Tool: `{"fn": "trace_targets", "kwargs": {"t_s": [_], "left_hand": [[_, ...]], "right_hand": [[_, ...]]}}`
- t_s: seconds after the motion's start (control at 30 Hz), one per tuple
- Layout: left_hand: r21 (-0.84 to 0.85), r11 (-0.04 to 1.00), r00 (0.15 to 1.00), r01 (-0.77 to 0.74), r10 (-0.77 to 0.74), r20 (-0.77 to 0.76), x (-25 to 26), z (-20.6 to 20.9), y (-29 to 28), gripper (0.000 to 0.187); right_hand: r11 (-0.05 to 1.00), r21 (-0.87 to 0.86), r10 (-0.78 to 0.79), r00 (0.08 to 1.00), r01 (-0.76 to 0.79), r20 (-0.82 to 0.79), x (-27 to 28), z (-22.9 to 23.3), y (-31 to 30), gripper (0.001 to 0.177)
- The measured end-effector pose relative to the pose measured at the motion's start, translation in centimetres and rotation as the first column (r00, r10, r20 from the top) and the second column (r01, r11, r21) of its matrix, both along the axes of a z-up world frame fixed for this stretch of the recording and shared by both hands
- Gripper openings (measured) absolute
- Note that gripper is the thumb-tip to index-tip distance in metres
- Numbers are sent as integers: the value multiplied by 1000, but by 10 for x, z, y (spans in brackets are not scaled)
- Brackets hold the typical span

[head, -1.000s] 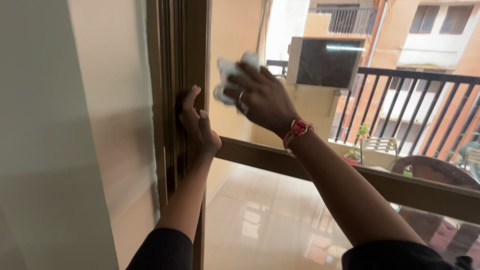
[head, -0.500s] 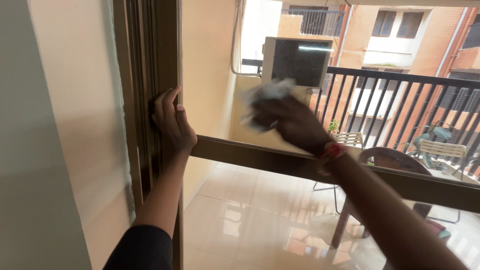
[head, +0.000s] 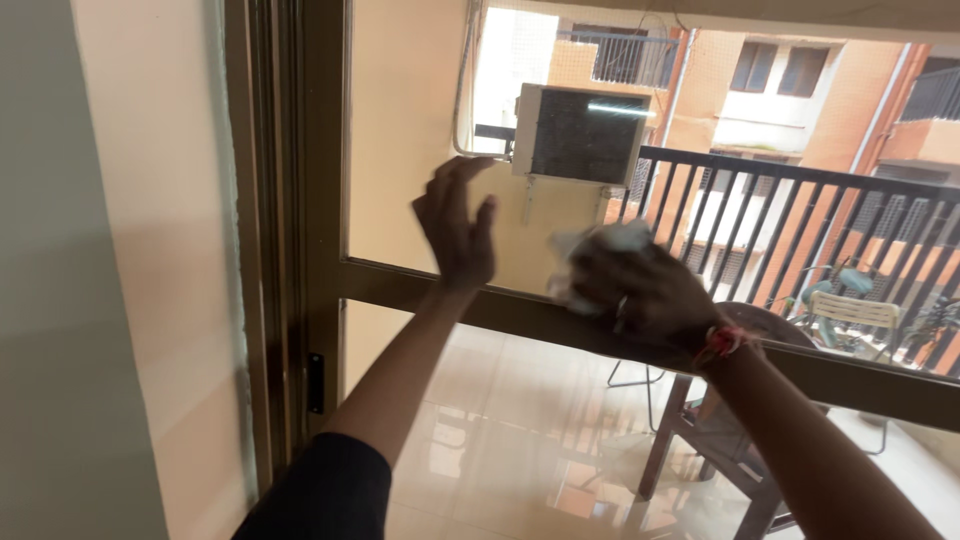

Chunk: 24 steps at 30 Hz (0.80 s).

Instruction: The person cleans a glass window pane with a white cloth, using circular and sweeping hand motions to wipe across the surface.

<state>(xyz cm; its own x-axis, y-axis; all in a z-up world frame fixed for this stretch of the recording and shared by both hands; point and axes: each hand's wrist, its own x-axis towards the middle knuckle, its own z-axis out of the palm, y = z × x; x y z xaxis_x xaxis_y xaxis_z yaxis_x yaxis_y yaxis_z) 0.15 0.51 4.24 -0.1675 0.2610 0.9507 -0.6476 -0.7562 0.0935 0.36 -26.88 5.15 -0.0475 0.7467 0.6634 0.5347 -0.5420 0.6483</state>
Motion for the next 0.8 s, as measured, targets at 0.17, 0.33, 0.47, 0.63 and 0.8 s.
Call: {"fn": "trace_targets", "kwargs": {"t_s": [0.17,0.33,0.47,0.63,0.8], "left_hand": [[82,991,992,109,-103,-75,0,5,-49,53],[212,977,989,-27,57,-136,7,-22,-58,63],[308,949,983,-69,118,-143,13,-28,-60,64],[267,964,994,-7,35,-102,9,-32,-62,58],[232,971,993,66,-41,-111,8,-30,-61,54]], "right_hand": [[958,-282,97,983,-49,157,18,8,-15,49],[992,-119,17,913,35,407,20,28,-50,48],[952,-285,108,749,111,654,14,84,-49,49],[994,112,-51,844,-11,534,4,146,-22,31],[910,391,-14,935,-135,354,32,166,52,25]]}}
